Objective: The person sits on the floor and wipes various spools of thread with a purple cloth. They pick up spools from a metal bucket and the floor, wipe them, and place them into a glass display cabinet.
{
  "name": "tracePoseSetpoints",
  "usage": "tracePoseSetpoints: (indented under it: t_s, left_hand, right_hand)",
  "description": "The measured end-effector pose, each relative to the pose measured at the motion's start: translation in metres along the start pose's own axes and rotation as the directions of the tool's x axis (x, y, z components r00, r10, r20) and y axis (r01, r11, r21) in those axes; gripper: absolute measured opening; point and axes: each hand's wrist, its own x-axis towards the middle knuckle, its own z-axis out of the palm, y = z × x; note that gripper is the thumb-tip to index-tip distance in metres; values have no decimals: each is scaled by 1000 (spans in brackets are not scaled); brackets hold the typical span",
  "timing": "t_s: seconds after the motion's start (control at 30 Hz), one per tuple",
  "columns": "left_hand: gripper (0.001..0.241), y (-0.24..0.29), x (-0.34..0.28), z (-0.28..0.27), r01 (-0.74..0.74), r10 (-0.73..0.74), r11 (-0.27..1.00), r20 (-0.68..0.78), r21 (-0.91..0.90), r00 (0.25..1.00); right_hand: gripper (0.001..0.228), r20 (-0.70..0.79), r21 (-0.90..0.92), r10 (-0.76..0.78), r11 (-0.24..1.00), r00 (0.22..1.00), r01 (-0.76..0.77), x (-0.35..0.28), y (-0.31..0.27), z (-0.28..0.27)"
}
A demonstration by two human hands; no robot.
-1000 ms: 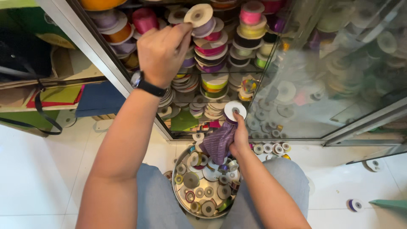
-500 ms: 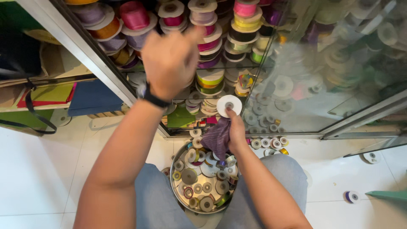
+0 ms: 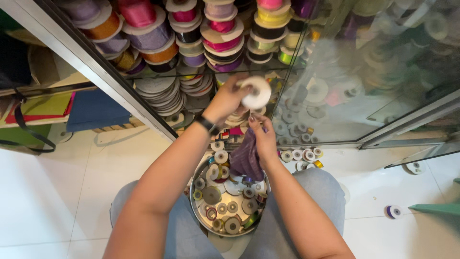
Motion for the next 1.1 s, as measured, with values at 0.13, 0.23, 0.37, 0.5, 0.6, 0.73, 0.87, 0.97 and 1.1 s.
tracePoseSetpoints:
  t_s: [0.13,0.23,0.37,0.5,0.6,0.73,0.87,0.97,1.1]
  left_hand:
    - [37,21,43,31,35,-50,992,-125,-124,991]
    - [35,34,64,48,-33,54,991,-165,130,985]
    - [32,44,85,55,-125,173,941,-131,314,976]
    - [31,21,121,54,-199,265,872,-90,447,960]
    - [30,3,118,51,-232,314,795,-53,561,948]
    - [27,0,46,29,-211,219,900,23,381,975]
    - [59,-35,-28,-8,-259,236,966,418,0,877]
    - [42,-90,-52,-4,-294,328,944,355,-148,875]
    - [24,-117,-56,-12,-223,303,942,348,-251,887]
  right_hand:
    - [36,33,215,101,971,994,-105,2,8,4]
    - [36,56,256,176,949,983,-184,-4,9,10]
    - [41,77,262,241,931,967,-253,-16,-6,12]
    - [45,53,281,229,931,972,-234,-5,-6,0]
    - [50,4,266,110,958,994,-107,7,2,-15]
    - [75,129,84,-328,944,936,319,4,-30,-39]
    - [48,178,-140,-443,872,879,468,-5,-53,-45]
    - [39,221,-199,-512,810,830,552,-7,-55,-42]
    - [36,262,-290,-334,868,905,404,0,-56,-39]
